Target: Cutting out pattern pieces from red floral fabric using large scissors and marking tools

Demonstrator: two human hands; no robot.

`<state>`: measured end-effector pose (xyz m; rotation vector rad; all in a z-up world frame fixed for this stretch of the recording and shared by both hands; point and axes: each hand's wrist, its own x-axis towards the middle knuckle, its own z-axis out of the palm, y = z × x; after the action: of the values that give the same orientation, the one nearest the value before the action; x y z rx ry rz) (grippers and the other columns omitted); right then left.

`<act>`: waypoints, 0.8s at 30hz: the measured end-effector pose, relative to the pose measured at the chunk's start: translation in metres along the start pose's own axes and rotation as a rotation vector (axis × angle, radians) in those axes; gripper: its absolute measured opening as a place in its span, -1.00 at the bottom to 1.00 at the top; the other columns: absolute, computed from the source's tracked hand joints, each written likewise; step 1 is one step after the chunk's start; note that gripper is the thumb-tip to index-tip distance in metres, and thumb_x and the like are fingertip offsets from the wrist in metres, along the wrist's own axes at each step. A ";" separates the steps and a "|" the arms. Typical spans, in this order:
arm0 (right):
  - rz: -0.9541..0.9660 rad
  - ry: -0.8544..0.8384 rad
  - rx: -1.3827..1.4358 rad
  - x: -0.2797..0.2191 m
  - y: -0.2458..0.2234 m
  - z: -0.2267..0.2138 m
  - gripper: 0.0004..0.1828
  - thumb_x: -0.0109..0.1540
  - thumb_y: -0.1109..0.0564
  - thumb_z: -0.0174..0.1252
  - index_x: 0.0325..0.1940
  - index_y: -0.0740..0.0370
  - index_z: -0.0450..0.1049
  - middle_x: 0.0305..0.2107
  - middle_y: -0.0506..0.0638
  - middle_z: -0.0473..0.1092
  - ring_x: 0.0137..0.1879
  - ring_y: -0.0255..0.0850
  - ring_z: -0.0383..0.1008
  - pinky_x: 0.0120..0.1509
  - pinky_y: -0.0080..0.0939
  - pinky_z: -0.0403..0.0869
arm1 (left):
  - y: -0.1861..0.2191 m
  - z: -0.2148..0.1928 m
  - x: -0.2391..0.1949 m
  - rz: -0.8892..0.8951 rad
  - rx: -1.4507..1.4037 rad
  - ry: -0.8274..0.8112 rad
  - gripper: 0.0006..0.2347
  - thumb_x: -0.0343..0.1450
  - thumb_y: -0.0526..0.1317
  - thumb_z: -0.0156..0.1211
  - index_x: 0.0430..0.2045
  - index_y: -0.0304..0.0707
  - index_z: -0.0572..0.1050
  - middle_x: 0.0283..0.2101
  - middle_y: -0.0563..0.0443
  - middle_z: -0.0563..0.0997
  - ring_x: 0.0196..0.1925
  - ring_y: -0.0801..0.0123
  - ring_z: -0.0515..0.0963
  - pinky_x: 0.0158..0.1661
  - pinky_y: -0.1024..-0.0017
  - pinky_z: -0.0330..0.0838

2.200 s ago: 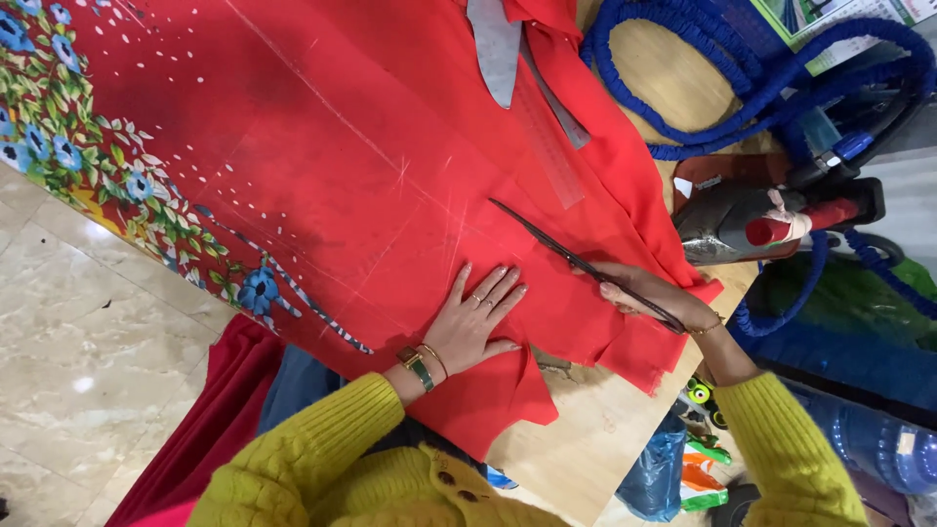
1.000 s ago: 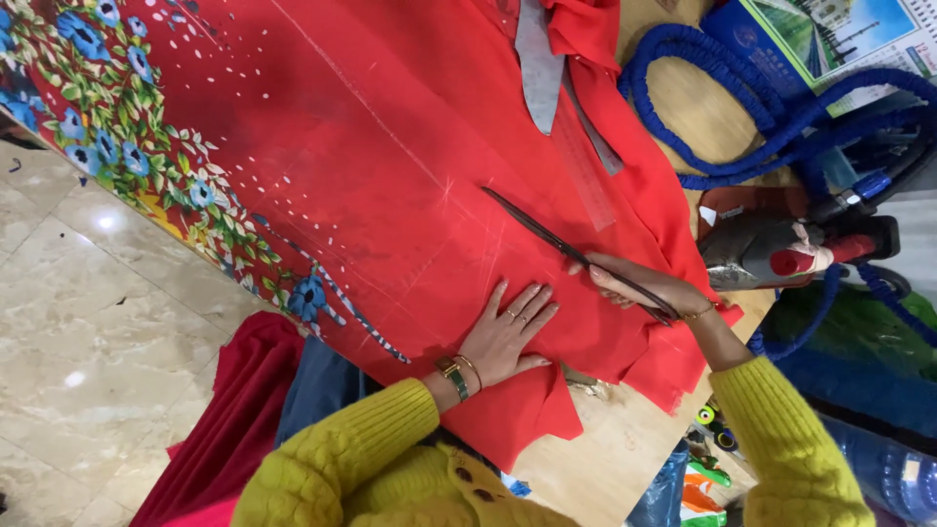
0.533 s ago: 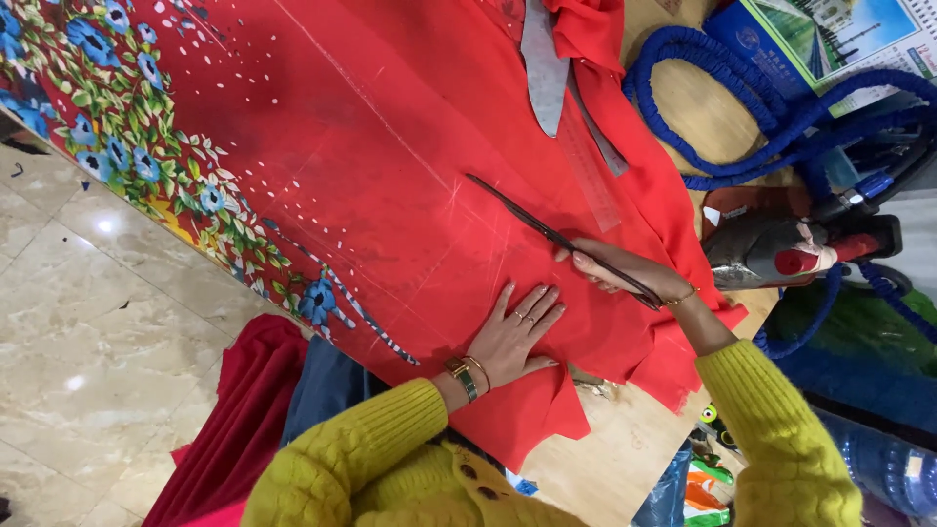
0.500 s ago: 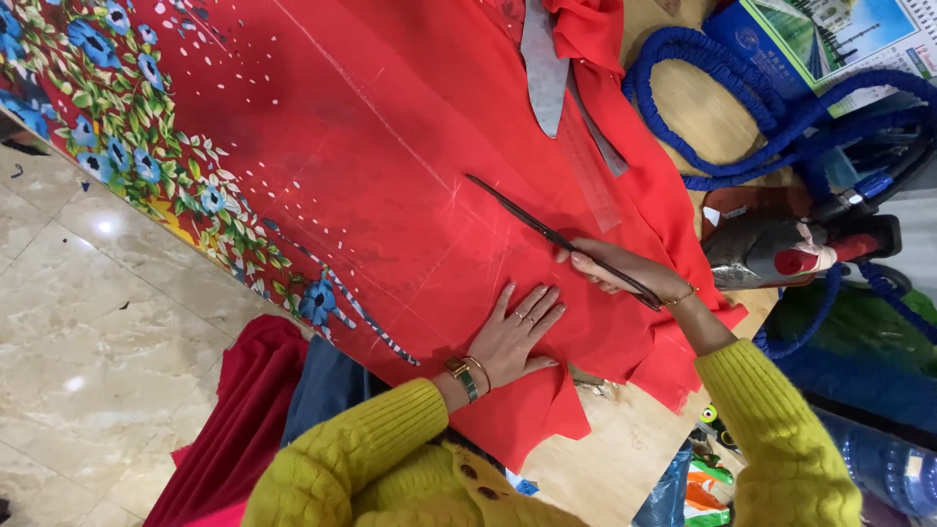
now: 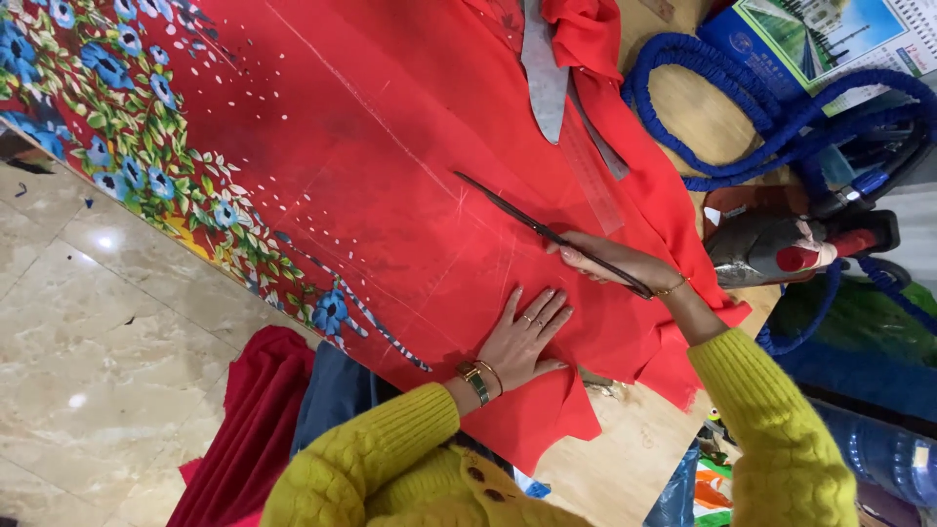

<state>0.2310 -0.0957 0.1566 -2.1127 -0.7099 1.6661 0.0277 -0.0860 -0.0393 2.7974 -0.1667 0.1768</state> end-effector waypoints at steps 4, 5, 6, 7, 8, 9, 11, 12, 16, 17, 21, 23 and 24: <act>-0.011 0.006 -0.017 0.014 0.007 -0.001 -0.36 0.29 -0.49 -0.12 -0.05 0.12 0.36 -0.44 -0.11 0.17 -0.35 -0.30 0.23 -0.30 -0.24 0.33 | 0.000 -0.001 0.000 0.000 0.002 0.012 -0.23 0.41 0.36 -0.13 0.48 -0.04 -0.02 0.58 -0.02 -0.09 0.62 0.19 -0.20 0.47 -0.22 -0.35; 0.014 0.017 -0.039 0.016 0.007 0.000 -0.27 0.26 -0.53 -0.14 0.11 0.11 0.35 -0.37 -0.03 0.21 -0.22 -0.18 0.30 -0.12 -0.06 0.41 | -0.001 -0.002 0.000 -0.001 0.008 -0.002 -0.23 0.42 0.36 -0.17 0.48 -0.04 -0.04 0.58 -0.02 -0.11 0.62 0.19 -0.21 0.47 -0.21 -0.36; 0.039 0.027 -0.060 0.018 0.008 0.000 -0.15 0.22 -0.58 -0.16 0.26 0.10 0.34 -0.30 0.06 0.26 -0.09 -0.06 0.38 0.07 0.12 0.49 | -0.001 -0.002 0.000 -0.001 0.012 -0.018 -0.24 0.44 0.36 -0.21 0.48 -0.04 -0.06 0.58 -0.01 -0.12 0.62 0.19 -0.22 0.47 -0.21 -0.36; 0.040 0.027 -0.061 0.021 0.009 0.002 -0.15 0.22 -0.58 -0.16 0.26 0.10 0.34 -0.30 0.06 0.26 -0.09 -0.06 0.38 0.07 0.12 0.49 | -0.001 -0.002 0.000 0.000 0.011 -0.017 -0.24 0.44 0.36 -0.21 0.48 -0.04 -0.06 0.58 -0.01 -0.12 0.62 0.19 -0.22 0.47 -0.21 -0.36; 0.036 0.037 -0.066 0.024 0.009 0.003 -0.13 0.22 -0.58 -0.15 0.30 0.11 0.32 -0.27 0.08 0.27 -0.06 -0.04 0.38 0.09 0.14 0.49 | -0.001 -0.003 -0.001 -0.001 0.024 -0.025 -0.25 0.45 0.36 -0.26 0.49 -0.03 -0.06 0.58 -0.01 -0.13 0.62 0.19 -0.23 0.47 -0.21 -0.37; 0.032 0.047 -0.070 0.027 0.009 0.004 -0.10 0.21 -0.59 -0.15 0.33 0.11 0.31 -0.25 0.10 0.28 -0.02 -0.01 0.39 0.11 0.17 0.48 | -0.001 -0.003 -0.001 -0.003 0.038 -0.032 -0.26 0.46 0.36 -0.31 0.49 -0.03 -0.06 0.58 0.00 -0.14 0.62 0.19 -0.24 0.47 -0.20 -0.37; 0.043 0.048 -0.058 0.025 0.006 0.007 -0.09 0.21 -0.59 -0.16 0.36 0.09 0.29 -0.21 0.14 0.30 0.03 0.01 0.40 0.15 0.21 0.47 | -0.001 -0.005 0.000 0.001 0.044 -0.027 -0.26 0.45 0.36 -0.29 0.48 -0.03 -0.05 0.58 0.00 -0.13 0.62 0.19 -0.24 0.47 -0.21 -0.37; 0.053 0.049 -0.046 0.023 0.005 0.009 -0.08 0.21 -0.59 -0.16 0.39 0.08 0.28 -0.17 0.17 0.31 0.09 0.04 0.41 0.19 0.25 0.45 | -0.001 -0.006 0.000 0.005 0.051 -0.023 -0.26 0.45 0.36 -0.27 0.48 -0.03 -0.04 0.58 0.00 -0.12 0.62 0.18 -0.24 0.47 -0.21 -0.36; 0.080 0.070 -0.040 0.031 0.015 0.011 -0.23 0.23 -0.55 -0.13 0.23 0.03 0.37 -0.39 -0.06 0.24 -0.25 -0.23 0.32 -0.16 -0.14 0.45 | -0.001 -0.004 -0.001 0.007 0.051 -0.039 -0.27 0.46 0.36 -0.33 0.48 -0.03 -0.05 0.58 0.00 -0.14 0.62 0.17 -0.26 0.47 -0.21 -0.37; 0.062 0.076 0.009 0.036 0.024 0.010 -0.30 0.26 -0.51 -0.09 0.17 0.04 0.39 -0.46 -0.09 0.20 -0.35 -0.29 0.26 -0.28 -0.23 0.38 | -0.001 -0.004 -0.001 0.002 0.050 -0.043 -0.27 0.46 0.36 -0.32 0.48 -0.03 -0.06 0.58 0.00 -0.15 0.62 0.16 -0.26 0.47 -0.21 -0.36; 0.031 0.077 0.077 0.029 0.005 0.014 -0.38 0.28 -0.48 -0.06 0.02 0.05 0.43 -0.54 -0.12 0.16 -0.45 -0.34 0.18 -0.39 -0.31 0.28 | 0.000 -0.004 -0.001 -0.007 0.028 -0.076 -0.27 0.46 0.37 -0.39 0.49 -0.02 -0.07 0.59 0.01 -0.19 0.62 0.18 -0.30 0.47 -0.21 -0.39; 0.034 0.076 0.060 0.031 0.002 0.015 -0.35 0.26 -0.50 -0.07 0.04 0.05 0.41 -0.50 -0.11 0.17 -0.41 -0.32 0.21 -0.36 -0.28 0.31 | -0.001 -0.005 0.000 -0.009 0.016 -0.077 -0.27 0.46 0.37 -0.40 0.49 -0.03 -0.06 0.59 0.02 -0.17 0.62 0.18 -0.29 0.48 -0.19 -0.40; 0.037 0.073 0.042 0.031 0.001 0.016 -0.32 0.25 -0.52 -0.08 0.07 0.06 0.40 -0.47 -0.10 0.18 -0.37 -0.29 0.25 -0.32 -0.24 0.34 | -0.001 -0.006 0.000 -0.013 0.004 -0.078 -0.27 0.47 0.37 -0.42 0.48 -0.04 -0.05 0.58 0.02 -0.15 0.62 0.19 -0.28 0.48 -0.17 -0.41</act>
<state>0.2212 -0.0782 0.1275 -2.1571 -0.6122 1.5994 0.0268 -0.0834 -0.0342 2.8108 -0.1673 0.0649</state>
